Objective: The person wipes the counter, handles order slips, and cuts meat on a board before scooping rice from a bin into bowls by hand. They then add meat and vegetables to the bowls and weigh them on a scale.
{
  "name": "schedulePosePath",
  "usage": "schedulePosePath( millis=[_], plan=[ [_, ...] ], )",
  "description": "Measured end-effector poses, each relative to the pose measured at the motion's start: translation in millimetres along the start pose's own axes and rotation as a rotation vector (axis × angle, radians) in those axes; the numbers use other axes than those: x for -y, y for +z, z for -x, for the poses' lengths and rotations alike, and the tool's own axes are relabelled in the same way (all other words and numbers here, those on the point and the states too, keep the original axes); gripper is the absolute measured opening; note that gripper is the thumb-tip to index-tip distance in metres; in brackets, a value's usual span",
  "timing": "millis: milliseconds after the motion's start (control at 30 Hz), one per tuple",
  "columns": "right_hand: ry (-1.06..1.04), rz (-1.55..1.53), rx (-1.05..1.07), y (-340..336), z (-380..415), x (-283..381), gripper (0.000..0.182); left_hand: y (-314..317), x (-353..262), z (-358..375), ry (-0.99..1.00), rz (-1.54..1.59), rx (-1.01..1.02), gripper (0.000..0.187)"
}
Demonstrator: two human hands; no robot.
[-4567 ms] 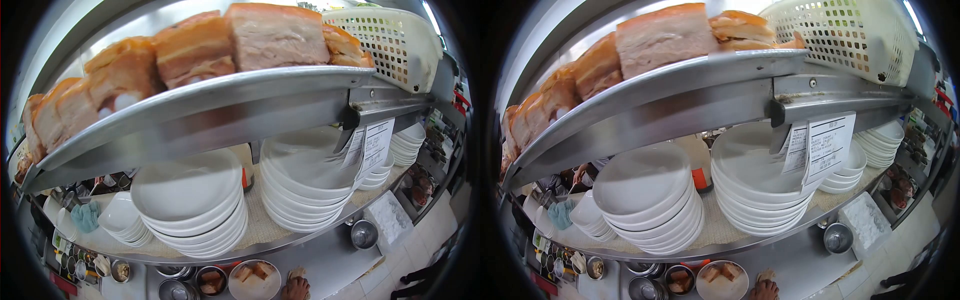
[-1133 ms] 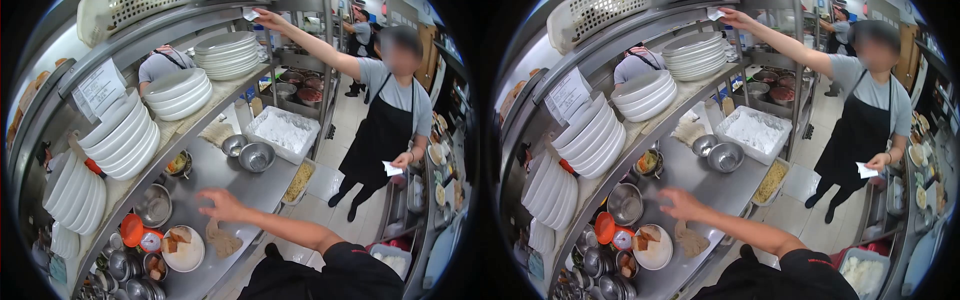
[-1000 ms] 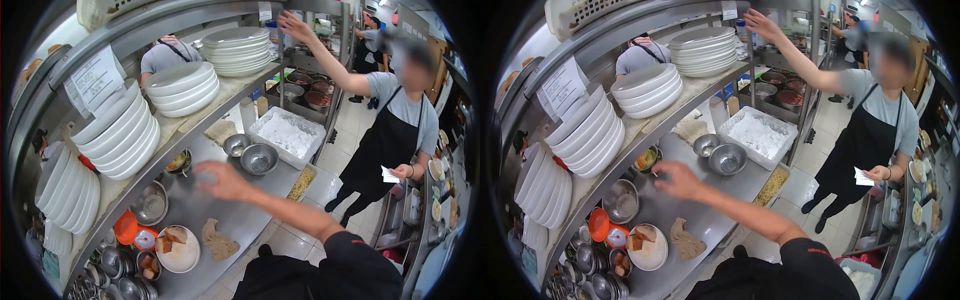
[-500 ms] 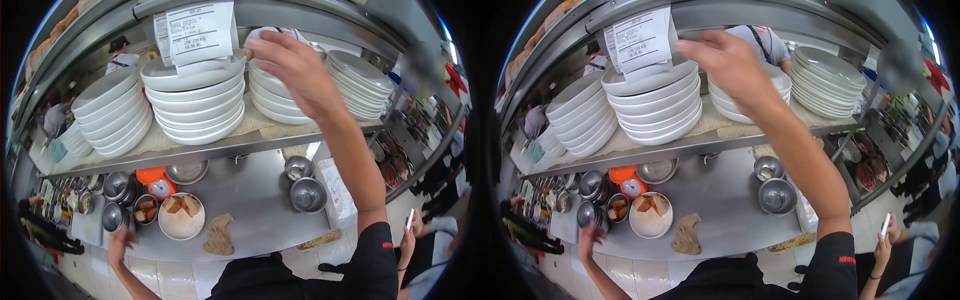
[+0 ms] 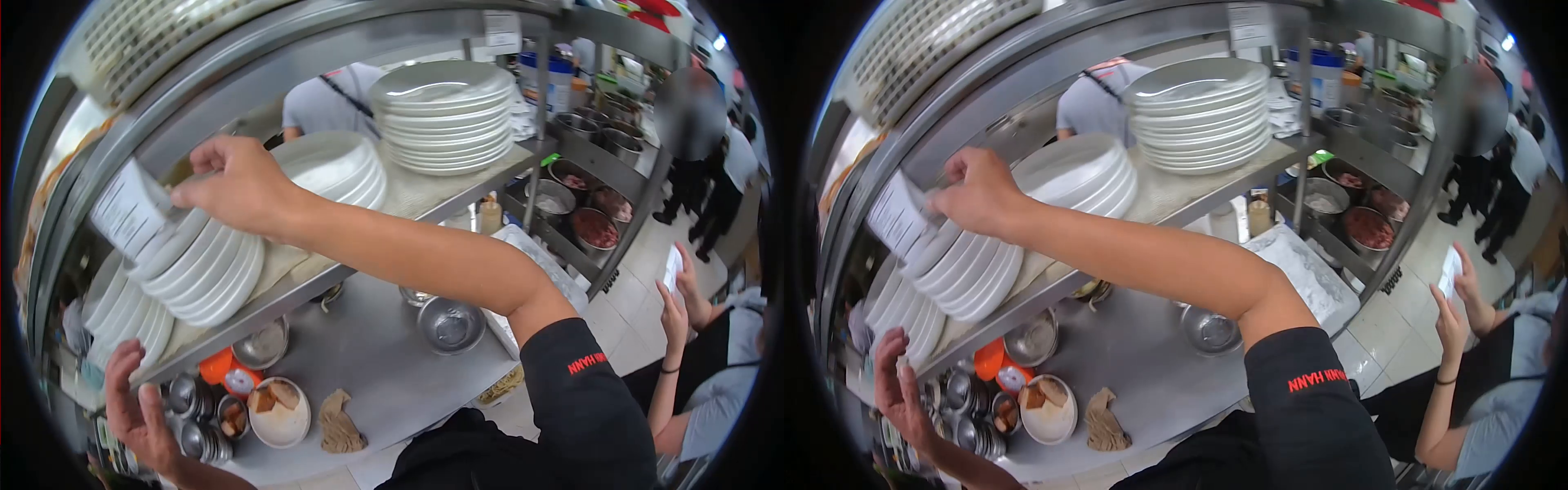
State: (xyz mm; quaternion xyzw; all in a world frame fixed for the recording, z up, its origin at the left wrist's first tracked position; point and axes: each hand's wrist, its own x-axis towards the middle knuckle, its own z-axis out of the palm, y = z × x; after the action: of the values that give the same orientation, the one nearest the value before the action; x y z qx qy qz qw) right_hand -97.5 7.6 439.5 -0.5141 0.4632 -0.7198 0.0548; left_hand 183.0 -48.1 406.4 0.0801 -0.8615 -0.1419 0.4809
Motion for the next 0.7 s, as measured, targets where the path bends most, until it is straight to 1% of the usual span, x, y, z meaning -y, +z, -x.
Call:
schedulePosePath(
  millis=[33, 67, 100, 133, 200, 233, 267, 333, 400, 467, 500, 533, 567, 633, 700],
  plan=[
    [0.024, -0.022, 0.045, -18, 7, 5, 0.049, -2, 3, -1, 0.013, 0.008, 0.011, 0.034],
    [0.010, -0.005, 0.029, -34, 13, 8, 0.049, -3, 7, -2, 0.023, 0.014, 0.012, 0.035],
    [-0.040, 0.035, -0.013, -49, 19, 7, 0.049, -2, 7, -5, 0.053, 0.020, 0.023, 0.028],
    [-0.088, 0.071, -0.053, -63, 26, 7, 0.048, -1, 5, -7, 0.065, 0.026, 0.029, 0.028],
    [-0.075, 0.174, -0.098, -97, 42, 15, 0.045, 3, -1, -6, 0.037, 0.023, 0.053, 0.029],
    [-0.078, 0.191, -0.117, -114, 49, 15, 0.042, 7, -2, -4, 0.039, 0.105, 0.073, 0.030],
    [-0.079, 0.209, -0.135, -131, 55, 14, 0.038, 13, -2, 0, -0.021, 0.237, 0.107, 0.033],
    [-0.035, 0.196, -0.208, -164, 72, 17, 0.031, 26, 0, 8, -0.012, 0.403, 0.289, 0.035],
    [0.019, 0.132, -0.347, -189, 93, 19, 0.025, 54, 2, 26, -0.048, 0.468, 0.429, 0.034],
    [0.063, 0.090, -0.454, -210, 118, 16, 0.023, 96, 10, 59, -0.342, 0.654, 0.628, 0.031],
    [0.065, 0.098, -0.460, -218, 129, 14, 0.023, 121, 33, 77, -0.267, 0.599, 0.787, 0.027],
    [0.106, 0.101, -0.530, -223, 144, 11, 0.023, 145, 45, 106, -0.469, 0.604, 0.855, 0.027],
    [0.141, 0.108, -0.596, -227, 156, 9, 0.023, 174, 45, 133, -0.667, 0.607, 0.914, 0.027],
    [0.167, 0.095, -0.649, -231, 182, 0, 0.022, 224, 72, 208, -0.854, 0.633, 0.949, 0.030],
    [0.189, 0.076, -0.700, -230, 201, -14, 0.022, 250, 68, 247, -1.088, 0.549, 1.034, 0.033]
  ],
)
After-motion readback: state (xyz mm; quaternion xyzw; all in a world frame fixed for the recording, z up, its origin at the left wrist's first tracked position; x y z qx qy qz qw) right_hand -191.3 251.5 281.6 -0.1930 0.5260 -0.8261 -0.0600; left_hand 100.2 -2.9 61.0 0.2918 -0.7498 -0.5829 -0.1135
